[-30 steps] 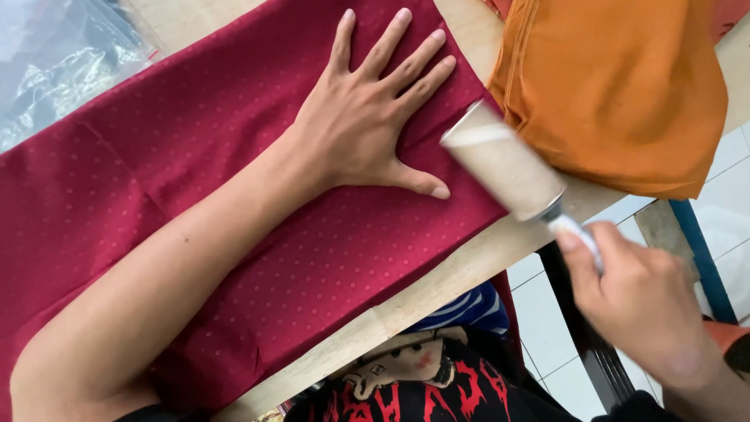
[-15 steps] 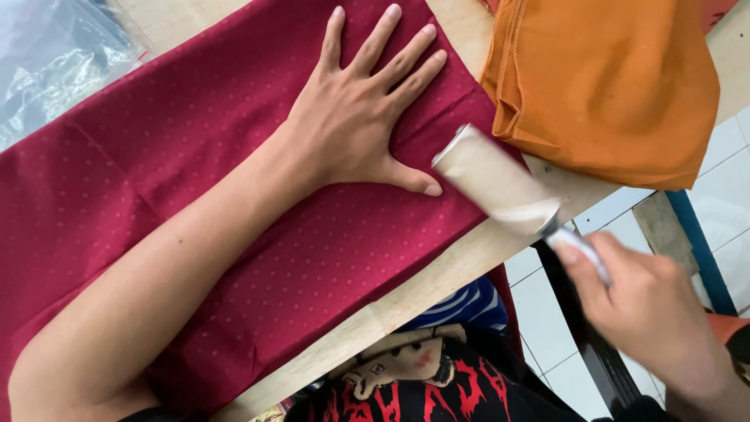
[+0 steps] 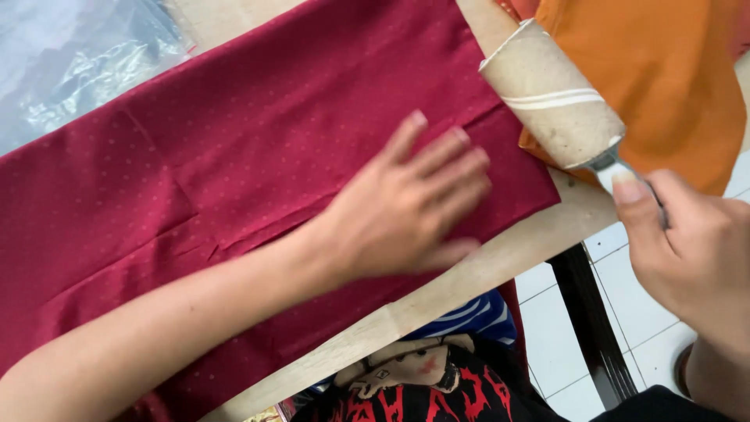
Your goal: A person uses a lint roller to thoroughly clean a folded red scarf on a work surface.
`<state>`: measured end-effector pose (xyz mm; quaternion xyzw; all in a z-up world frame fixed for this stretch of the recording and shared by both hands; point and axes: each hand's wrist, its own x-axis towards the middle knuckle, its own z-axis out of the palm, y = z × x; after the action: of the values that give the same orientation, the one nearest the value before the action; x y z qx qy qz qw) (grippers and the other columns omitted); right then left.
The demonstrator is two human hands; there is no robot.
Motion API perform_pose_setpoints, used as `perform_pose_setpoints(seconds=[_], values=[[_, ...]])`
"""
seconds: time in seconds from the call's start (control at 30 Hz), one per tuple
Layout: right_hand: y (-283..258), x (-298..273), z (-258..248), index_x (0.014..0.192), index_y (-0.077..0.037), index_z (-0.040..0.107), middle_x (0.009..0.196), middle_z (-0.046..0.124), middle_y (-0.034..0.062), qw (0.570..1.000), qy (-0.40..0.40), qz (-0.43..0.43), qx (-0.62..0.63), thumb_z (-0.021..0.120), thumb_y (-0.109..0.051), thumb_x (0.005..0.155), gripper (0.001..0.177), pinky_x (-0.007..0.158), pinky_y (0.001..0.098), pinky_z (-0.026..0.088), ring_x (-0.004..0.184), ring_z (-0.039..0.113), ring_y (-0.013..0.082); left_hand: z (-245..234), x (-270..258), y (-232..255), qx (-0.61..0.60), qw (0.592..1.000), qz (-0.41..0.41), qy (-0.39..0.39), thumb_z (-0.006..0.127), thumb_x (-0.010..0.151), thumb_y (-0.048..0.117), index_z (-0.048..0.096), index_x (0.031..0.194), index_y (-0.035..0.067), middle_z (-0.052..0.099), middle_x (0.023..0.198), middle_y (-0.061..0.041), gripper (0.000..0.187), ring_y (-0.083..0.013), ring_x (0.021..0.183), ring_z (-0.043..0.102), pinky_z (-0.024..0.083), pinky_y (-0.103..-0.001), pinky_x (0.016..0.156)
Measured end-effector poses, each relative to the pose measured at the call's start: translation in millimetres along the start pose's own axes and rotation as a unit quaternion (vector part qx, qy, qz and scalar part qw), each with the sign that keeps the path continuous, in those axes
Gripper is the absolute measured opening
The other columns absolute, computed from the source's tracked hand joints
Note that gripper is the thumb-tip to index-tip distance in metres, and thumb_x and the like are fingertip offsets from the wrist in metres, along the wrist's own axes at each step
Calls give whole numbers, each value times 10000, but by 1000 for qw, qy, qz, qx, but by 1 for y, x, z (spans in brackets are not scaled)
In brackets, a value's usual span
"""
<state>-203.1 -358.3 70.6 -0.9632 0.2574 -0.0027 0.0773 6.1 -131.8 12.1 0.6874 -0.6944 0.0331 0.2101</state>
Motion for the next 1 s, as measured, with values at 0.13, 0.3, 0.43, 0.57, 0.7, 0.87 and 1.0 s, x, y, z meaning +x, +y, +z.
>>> perform_pose_setpoints(seconds=[0.13, 0.3, 0.43, 0.57, 0.7, 0.87, 1.0], values=[[11, 30, 17, 905, -65, 582, 602, 463, 145, 997, -30, -63, -29, 550, -335, 1191, 394, 638, 507, 371, 603, 516, 414, 28, -20, 9, -34, 998, 31, -53, 312, 1028, 683, 439, 1579, 212, 442, 1636, -51, 736, -348, 1552, 315, 152, -643, 1261], [13, 73, 25, 944, -46, 657, 660, 505, 126, 997, -35, -61, -10, 630, -373, 1240, 441, 626, 464, 334, 602, 472, 297, 30, -24, 11, 15, 997, 23, -68, 256, 1000, 764, 344, 1620, 314, 331, 1693, 25, 771, -302, 1585, 236, 138, -614, 1273], [22, 97, 32, 997, 15, 615, 716, 489, 111, 998, 30, -50, -9, 673, -294, 1415, 523, 605, 454, 344, 626, 460, 275, 30, -22, 10, 17, 997, 23, -78, 222, 985, 783, 308, 1623, 324, 317, 1697, 30, 790, -298, 1588, 224, 118, -611, 1279], [1, 112, 30, 966, 11, 598, 681, 482, 90, 989, 26, -144, -13, 616, -284, 1358, 490, 567, 423, 330, 574, 456, 246, 31, -23, 10, 16, 996, 21, -83, 216, 979, 786, 299, 1625, 326, 301, 1702, 35, 797, -294, 1593, 208, 104, -612, 1280], [-15, 133, 47, 900, -32, 582, 640, 517, 142, 979, 13, -191, -75, 610, -382, 1292, 526, 591, 498, 403, 581, 536, 369, 30, -22, 11, 31, 995, 21, -93, 195, 972, 796, 278, 1631, 335, 271, 1712, 41, 808, -293, 1597, 174, 89, -611, 1282], [-12, 154, 45, 1058, -17, 675, 743, 594, 120, 974, 65, -167, -136, 639, -377, 1490, 564, 547, 441, 421, 604, 582, 312, 30, -23, 11, 30, 995, 23, -97, 200, 979, 801, 249, 1635, 334, 259, 1715, 39, 807, -294, 1597, 176, 88, -609, 1284], [-25, 145, 49, 978, -51, 591, 747, 572, 153, 967, 72, -219, -109, 627, -402, 1402, 552, 633, 518, 408, 656, 581, 407, 33, -22, 11, 31, 995, 24, -96, 210, 970, 807, 259, 1630, 331, 275, 1709, 38, 814, -293, 1593, 186, 111, -615, 1279]])
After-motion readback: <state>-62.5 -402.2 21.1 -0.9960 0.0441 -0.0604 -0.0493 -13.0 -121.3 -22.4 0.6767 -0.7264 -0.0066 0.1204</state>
